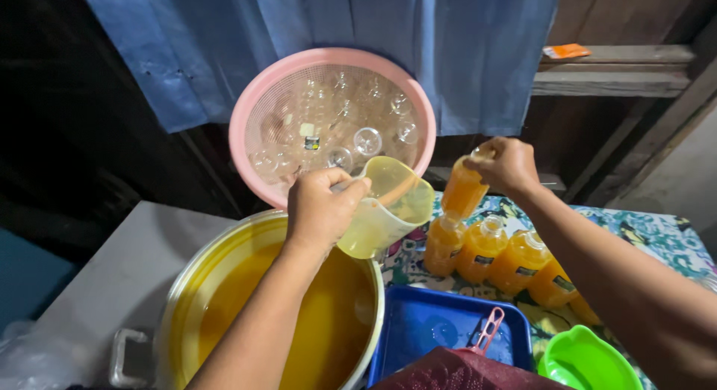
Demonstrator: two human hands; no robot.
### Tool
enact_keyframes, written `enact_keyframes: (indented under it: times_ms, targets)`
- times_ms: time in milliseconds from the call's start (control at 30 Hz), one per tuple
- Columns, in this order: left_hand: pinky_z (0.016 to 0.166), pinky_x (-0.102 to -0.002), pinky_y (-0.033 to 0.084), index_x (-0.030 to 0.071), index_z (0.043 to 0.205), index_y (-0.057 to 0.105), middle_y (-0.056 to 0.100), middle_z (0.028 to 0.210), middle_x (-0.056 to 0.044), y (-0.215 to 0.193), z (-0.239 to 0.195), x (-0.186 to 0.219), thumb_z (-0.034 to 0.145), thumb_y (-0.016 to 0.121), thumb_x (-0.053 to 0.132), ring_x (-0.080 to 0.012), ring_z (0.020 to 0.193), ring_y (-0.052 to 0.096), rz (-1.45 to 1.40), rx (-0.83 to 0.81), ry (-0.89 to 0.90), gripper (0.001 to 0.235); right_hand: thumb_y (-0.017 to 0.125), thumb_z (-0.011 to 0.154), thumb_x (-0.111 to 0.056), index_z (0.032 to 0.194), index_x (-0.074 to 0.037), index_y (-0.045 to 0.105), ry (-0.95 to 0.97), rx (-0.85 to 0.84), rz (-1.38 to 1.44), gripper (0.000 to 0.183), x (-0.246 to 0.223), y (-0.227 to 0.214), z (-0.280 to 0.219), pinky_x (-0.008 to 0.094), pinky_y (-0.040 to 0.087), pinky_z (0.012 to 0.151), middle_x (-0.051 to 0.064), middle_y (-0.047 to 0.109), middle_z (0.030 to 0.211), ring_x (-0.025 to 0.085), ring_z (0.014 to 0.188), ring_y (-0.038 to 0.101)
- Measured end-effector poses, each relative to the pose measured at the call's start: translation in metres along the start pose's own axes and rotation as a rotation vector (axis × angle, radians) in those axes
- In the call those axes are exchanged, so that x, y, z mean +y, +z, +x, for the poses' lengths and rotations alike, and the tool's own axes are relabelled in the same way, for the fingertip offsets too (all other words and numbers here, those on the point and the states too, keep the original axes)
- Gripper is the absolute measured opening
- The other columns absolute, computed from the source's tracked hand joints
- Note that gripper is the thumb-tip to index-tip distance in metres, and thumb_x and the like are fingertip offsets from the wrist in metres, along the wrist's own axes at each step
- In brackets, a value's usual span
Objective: The person pours a yellow liquid from a large metal pot into plastic bottles using a measuring cup and a pink strainer. The person repeatedly scoops liquid, filters it into bottles, and places filled bottles on a tray.
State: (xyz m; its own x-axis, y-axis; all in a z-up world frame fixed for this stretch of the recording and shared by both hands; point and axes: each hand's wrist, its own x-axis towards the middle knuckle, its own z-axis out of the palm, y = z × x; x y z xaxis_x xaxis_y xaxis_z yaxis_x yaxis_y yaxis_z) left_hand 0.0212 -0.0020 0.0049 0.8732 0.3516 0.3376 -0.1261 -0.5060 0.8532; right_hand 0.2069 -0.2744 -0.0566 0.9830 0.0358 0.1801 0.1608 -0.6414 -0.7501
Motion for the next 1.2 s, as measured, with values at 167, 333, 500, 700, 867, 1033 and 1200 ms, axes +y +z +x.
enact_keyframes:
  times_ms: [167, 333, 500, 700, 867, 1033, 1200]
  targets:
    - [0.054, -0.031, 0.049, 0.002, 0.073, 0.074, 0.069, 0.059, -0.005, 0.000, -0.003, -0.002, 0.078, 0.079, 0.025, -0.0095, 0.054, 0.060, -0.068, -0.005, 0.028, 0.024, 0.085, 0.081, -0.024, 0.111, 0.003, 0.074, 0.055, -0.135, -0.077, 0.042, 0.027, 0.037, 0.003, 0.034, 0.063, 0.066, 0.018, 0.077, 0.097, 0.022, 0.073, 0.077]
    - [0.053, -0.031, 0.047, 0.000, 0.070, 0.072, 0.065, 0.056, -0.005, -0.004, -0.005, -0.001, 0.080, 0.079, 0.024, -0.0090, 0.052, 0.056, -0.048, 0.003, 0.021, 0.027, 0.086, 0.080, -0.022, 0.111, 0.003, 0.074, 0.086, -0.197, -0.055, 0.041, 0.045, 0.062, 0.006, 0.035, 0.063, 0.066, 0.018, 0.077, 0.096, 0.022, 0.072, 0.076]
    - [0.051, -0.029, 0.048, 0.001, 0.070, 0.073, 0.068, 0.058, -0.003, -0.006, -0.009, 0.004, 0.081, 0.078, 0.024, -0.0063, 0.052, 0.058, -0.121, -0.015, -0.039, 0.026, 0.086, 0.079, -0.023, 0.111, 0.000, 0.076, 0.084, -0.273, -0.137, 0.041, 0.060, 0.079, 0.013, 0.034, 0.062, 0.068, 0.016, 0.078, 0.094, 0.021, 0.070, 0.077]
    - [0.051, -0.029, 0.049, 0.002, 0.073, 0.075, 0.069, 0.057, -0.003, -0.010, -0.011, 0.007, 0.079, 0.078, 0.025, -0.0060, 0.051, 0.060, -0.093, 0.014, -0.046, 0.024, 0.086, 0.077, -0.028, 0.114, -0.006, 0.077, 0.059, -0.326, -0.239, 0.044, 0.074, 0.087, 0.024, 0.034, 0.062, 0.070, 0.014, 0.079, 0.093, 0.022, 0.072, 0.078]
    - [0.052, -0.030, 0.047, 0.000, 0.072, 0.073, 0.066, 0.057, -0.004, -0.016, -0.014, 0.005, 0.080, 0.079, 0.025, -0.0070, 0.052, 0.056, -0.065, 0.034, -0.023, 0.026, 0.082, 0.081, -0.038, 0.116, -0.010, 0.076, 0.073, -0.497, -0.506, 0.046, 0.059, 0.077, 0.048, 0.038, 0.063, 0.078, 0.015, 0.079, 0.094, 0.027, 0.080, 0.079]
    - [0.052, -0.030, 0.048, 0.001, 0.072, 0.074, 0.068, 0.057, -0.003, -0.025, -0.018, 0.000, 0.080, 0.078, 0.024, -0.0062, 0.053, 0.057, -0.101, 0.037, -0.066, 0.025, 0.078, 0.083, -0.039, 0.106, -0.009, 0.080, -0.255, -0.281, -0.559, 0.038, 0.015, 0.074, 0.037, 0.044, 0.057, 0.086, 0.017, 0.076, 0.098, 0.033, 0.092, 0.072]
    - [0.052, -0.029, 0.048, 0.001, 0.074, 0.075, 0.068, 0.058, -0.004, -0.044, -0.022, -0.008, 0.080, 0.078, 0.023, -0.0061, 0.053, 0.058, -0.043, 0.073, -0.077, 0.024, 0.073, 0.080, -0.033, 0.103, -0.007, 0.078, -0.478, -0.124, -0.202, 0.035, -0.032, 0.100, 0.018, 0.044, 0.058, 0.082, 0.020, 0.075, 0.097, 0.035, 0.087, 0.075]
